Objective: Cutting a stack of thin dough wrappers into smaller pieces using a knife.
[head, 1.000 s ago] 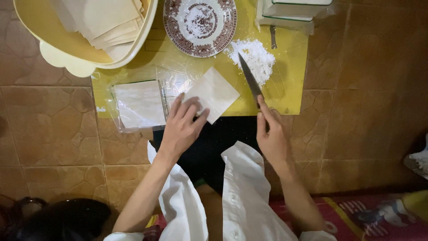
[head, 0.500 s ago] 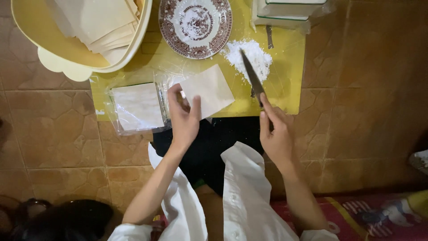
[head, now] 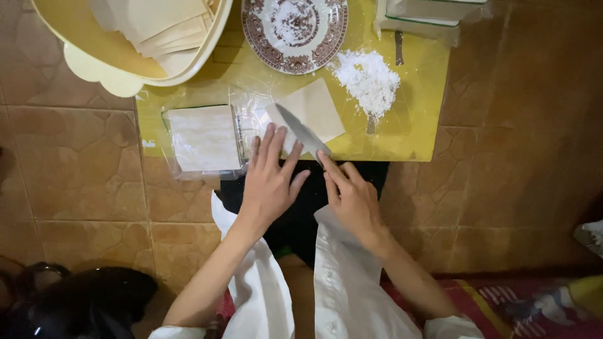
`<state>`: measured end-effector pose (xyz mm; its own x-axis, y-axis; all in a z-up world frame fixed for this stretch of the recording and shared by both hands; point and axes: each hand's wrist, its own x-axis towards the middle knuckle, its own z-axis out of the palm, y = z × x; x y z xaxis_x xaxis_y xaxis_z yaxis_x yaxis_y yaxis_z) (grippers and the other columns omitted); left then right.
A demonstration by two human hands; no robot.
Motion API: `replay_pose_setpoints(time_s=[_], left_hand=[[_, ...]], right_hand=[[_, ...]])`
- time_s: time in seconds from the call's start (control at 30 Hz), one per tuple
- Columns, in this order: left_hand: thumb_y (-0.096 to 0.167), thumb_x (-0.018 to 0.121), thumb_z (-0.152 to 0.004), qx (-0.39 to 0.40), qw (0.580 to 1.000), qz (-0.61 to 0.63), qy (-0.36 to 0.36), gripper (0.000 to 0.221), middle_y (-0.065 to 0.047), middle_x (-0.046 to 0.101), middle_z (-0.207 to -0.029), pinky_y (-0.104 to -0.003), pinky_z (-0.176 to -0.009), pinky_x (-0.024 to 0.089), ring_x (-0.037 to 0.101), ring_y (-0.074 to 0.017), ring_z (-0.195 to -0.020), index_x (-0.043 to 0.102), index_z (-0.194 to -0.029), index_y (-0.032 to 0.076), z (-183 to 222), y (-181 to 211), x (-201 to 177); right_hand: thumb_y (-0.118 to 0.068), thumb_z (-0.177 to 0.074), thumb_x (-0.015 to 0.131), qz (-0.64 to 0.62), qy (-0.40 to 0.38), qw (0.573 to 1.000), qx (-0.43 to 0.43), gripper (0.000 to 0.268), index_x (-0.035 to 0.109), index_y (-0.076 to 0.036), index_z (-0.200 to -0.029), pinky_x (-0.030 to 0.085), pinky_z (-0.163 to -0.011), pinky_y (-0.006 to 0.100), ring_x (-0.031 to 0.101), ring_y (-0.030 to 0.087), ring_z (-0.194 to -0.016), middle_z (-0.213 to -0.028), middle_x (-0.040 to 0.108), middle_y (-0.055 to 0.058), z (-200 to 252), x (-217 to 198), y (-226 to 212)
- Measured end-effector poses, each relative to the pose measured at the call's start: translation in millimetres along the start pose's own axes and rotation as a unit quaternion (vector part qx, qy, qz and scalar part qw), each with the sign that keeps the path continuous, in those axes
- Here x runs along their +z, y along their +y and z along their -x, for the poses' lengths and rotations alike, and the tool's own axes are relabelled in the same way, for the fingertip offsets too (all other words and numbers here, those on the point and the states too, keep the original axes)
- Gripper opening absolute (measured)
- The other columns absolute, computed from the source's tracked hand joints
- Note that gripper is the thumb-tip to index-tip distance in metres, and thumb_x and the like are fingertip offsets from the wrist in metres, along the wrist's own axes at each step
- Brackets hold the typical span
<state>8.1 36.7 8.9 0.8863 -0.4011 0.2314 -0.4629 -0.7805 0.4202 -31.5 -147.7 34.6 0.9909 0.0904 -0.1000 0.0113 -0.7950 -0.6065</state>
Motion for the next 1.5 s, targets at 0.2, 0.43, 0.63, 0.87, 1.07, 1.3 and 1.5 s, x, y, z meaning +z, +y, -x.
replay_pose_setpoints(time_s=[0.2, 0.43, 0.63, 0.87, 1.07, 1.3, 1.5], left_hand=[[0.045, 0.069, -0.096, 0.009, 1.000, -0.011, -0.006, 0.054, -0.024, 0.051, -0.143, -0.060, -0.121, 0.020, 0.039, -0.0393, -0.146, 0.066, -0.133, 0.007, -12.0, 2.4, 15.0], [0.034, 0.073, -0.094, 0.048, 0.998, 0.025, -0.017, 0.046, -0.023, 0.050, -0.143, -0.058, -0.117, 0.034, 0.045, -0.0416, -0.142, 0.061, -0.130, 0.009, -17.2, -20.1, 11.7], [0.034, 0.074, -0.093, 0.046, 0.999, 0.009, -0.017, 0.040, -0.023, 0.049, -0.146, -0.059, -0.117, 0.032, 0.044, -0.0425, -0.142, 0.066, -0.127, 0.015, -16.3, -26.9, 2.9], [0.038, 0.076, -0.092, 0.050, 0.999, 0.000, -0.001, 0.040, -0.023, 0.052, -0.142, -0.057, -0.115, 0.036, 0.047, -0.0414, -0.140, 0.067, -0.124, 0.015, -16.0, -23.9, 7.6], [0.040, 0.074, -0.093, 0.060, 0.998, -0.006, 0.006, 0.040, -0.024, 0.055, -0.138, -0.057, -0.115, 0.036, 0.047, -0.0410, -0.141, 0.067, -0.123, 0.014, -16.5, -26.3, 9.0], [0.042, 0.077, -0.089, 0.064, 0.997, -0.042, -0.013, 0.045, -0.021, 0.056, -0.138, -0.056, -0.118, 0.031, 0.044, -0.0384, -0.143, 0.065, -0.124, 0.017, -15.4, -26.9, 8.4], [0.037, 0.074, -0.092, 0.057, 0.998, -0.002, -0.028, 0.042, -0.019, 0.057, -0.135, -0.054, -0.118, 0.034, 0.051, -0.0352, -0.139, 0.060, -0.123, 0.012, -11.7, -31.1, 0.9]], right_hand=[[-0.027, -0.108, 0.051, 0.076, 0.017, 0.997, 0.013, 0.040, 0.058, -0.028, -0.147, 0.056, -0.051, 0.043, 0.068, 0.032, -0.068, -0.079, 0.060, 0.008, -12.0, -0.8, -0.6], [-0.025, -0.107, 0.051, 0.082, -0.005, 0.997, 0.004, 0.041, 0.059, -0.030, -0.147, 0.054, -0.049, 0.038, 0.068, 0.030, -0.064, -0.074, 0.056, 0.007, -18.0, -20.7, -1.1], [-0.023, -0.105, 0.054, 0.093, -0.017, 0.995, -0.013, 0.041, 0.059, -0.029, -0.146, 0.052, -0.044, 0.037, 0.064, 0.028, -0.054, -0.072, 0.058, 0.008, -16.0, -16.1, 1.3], [-0.018, -0.106, 0.054, 0.098, 0.038, 0.994, 0.028, 0.044, 0.058, -0.026, -0.148, 0.052, -0.050, 0.038, 0.067, 0.033, -0.067, -0.078, 0.059, 0.011, -11.3, -19.0, 11.6], [-0.017, -0.105, 0.054, 0.138, 0.051, 0.988, 0.047, 0.042, 0.060, -0.021, -0.147, 0.051, -0.051, 0.046, 0.067, 0.036, -0.069, -0.080, 0.061, 0.013, -21.0, -32.4, 11.8], [-0.014, -0.105, 0.055, 0.100, 0.066, 0.993, 0.019, 0.041, 0.062, -0.021, -0.145, 0.051, -0.051, 0.037, 0.065, 0.030, -0.062, -0.078, 0.062, 0.013, -21.8, -38.0, 17.0], [-0.019, -0.101, 0.058, 0.058, -0.001, 0.998, -0.003, 0.045, 0.061, -0.026, -0.144, 0.053, -0.047, 0.039, 0.068, 0.031, -0.059, -0.077, 0.065, 0.011, 3.4, -29.6, -0.7]])
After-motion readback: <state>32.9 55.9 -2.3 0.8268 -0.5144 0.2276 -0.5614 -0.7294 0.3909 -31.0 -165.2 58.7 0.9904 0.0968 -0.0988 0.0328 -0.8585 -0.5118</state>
